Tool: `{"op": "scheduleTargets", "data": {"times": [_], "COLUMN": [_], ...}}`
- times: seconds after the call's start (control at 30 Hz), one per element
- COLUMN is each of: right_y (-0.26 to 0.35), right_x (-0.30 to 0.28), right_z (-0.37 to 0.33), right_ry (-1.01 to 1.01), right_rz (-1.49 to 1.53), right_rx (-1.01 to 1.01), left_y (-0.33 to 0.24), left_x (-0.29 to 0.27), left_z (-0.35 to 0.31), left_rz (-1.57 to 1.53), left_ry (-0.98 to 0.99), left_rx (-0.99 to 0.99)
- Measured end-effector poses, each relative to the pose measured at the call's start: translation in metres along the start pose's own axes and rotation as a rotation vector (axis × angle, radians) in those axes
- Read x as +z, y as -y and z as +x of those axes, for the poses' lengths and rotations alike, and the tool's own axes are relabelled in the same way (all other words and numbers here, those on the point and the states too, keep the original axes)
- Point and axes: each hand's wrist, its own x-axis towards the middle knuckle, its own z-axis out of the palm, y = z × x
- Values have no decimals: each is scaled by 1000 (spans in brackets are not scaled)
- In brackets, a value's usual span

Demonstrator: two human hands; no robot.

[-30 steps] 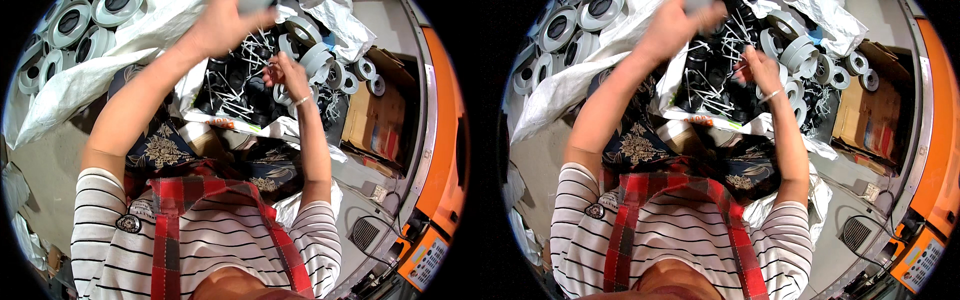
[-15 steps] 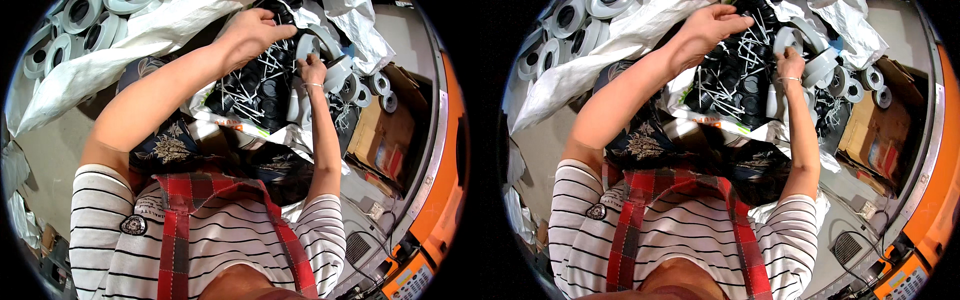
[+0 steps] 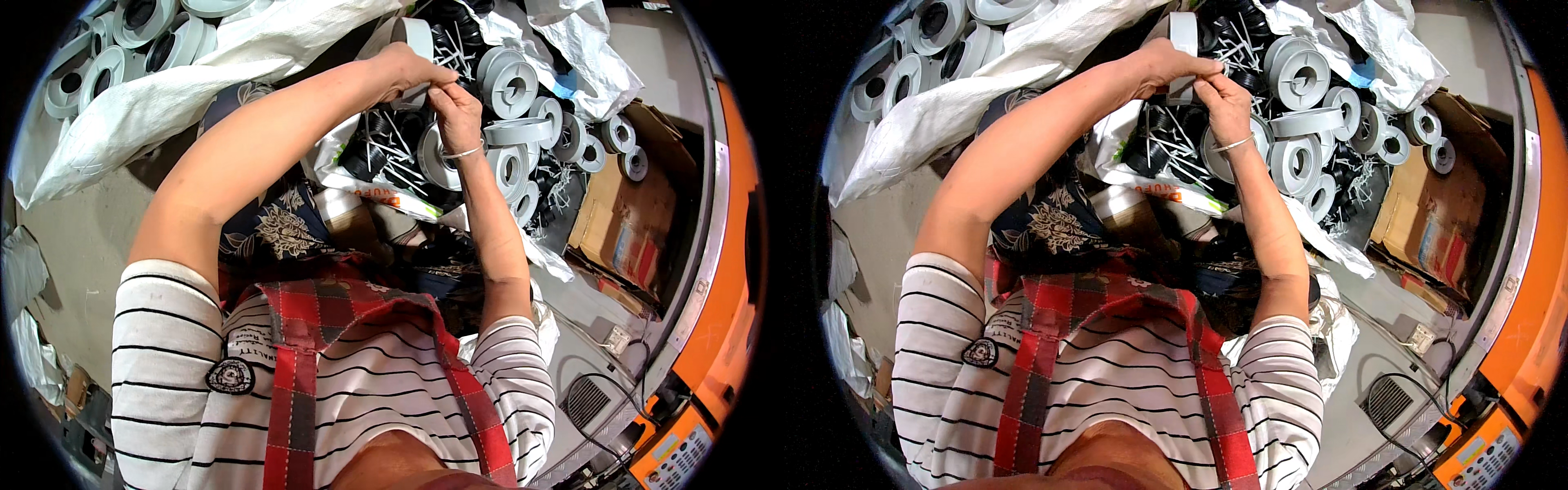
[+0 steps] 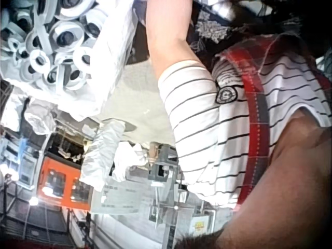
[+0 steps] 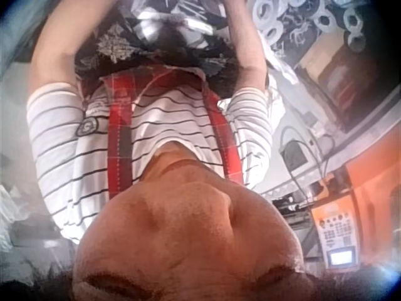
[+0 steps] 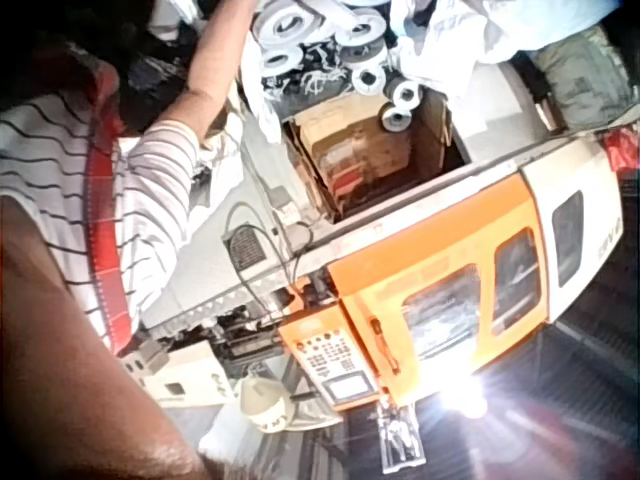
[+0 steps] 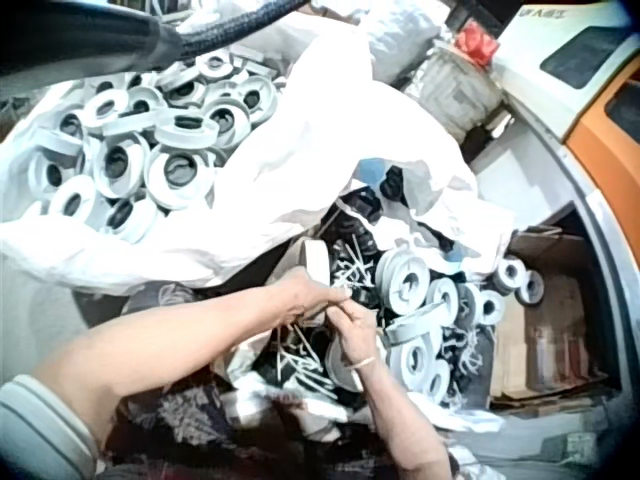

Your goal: The person sits on the floor and repeatedly picks up white circular plastic frames and black circular inserts. They insert the black pieces into the white frames by hand and place the assembled units into a large white sack.

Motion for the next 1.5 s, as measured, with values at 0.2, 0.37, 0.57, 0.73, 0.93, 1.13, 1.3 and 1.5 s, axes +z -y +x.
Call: {"op": "scheduleTargets", "data": {"times": [0.2,0.37,0.57,0.73,0.93,1.13,1.3,1.5], "right_y": [-39,-96,2,85,111,112,110,88], "right_x": [-43,-40,-61,-41,-14,-17,-21,-20], "right_z": [23,8,2,-25,-40,-52,-57,-55], "right_ry": [-191,263,-341,-274,-77,143,174,-89], "right_rz": [-843,-1463,-764,-640,-900,-1254,-1203,-880], "right_rx": [84,69,-1,49,-53,-580,-621,-251], "left_y": [-7,-22,-24,-28,-28,-34,-37,-28], "left_x": [-9,-8,4,11,4,-2,-1,8], "left_z": [15,1,-20,-39,-47,-56,-63,-64], "left_rz": [313,144,48,-302,-179,-140,-194,-216], "left_ry": [-425,-247,-10,374,446,503,547,540], "left_rx": [251,429,361,106,172,72,43,216]}}
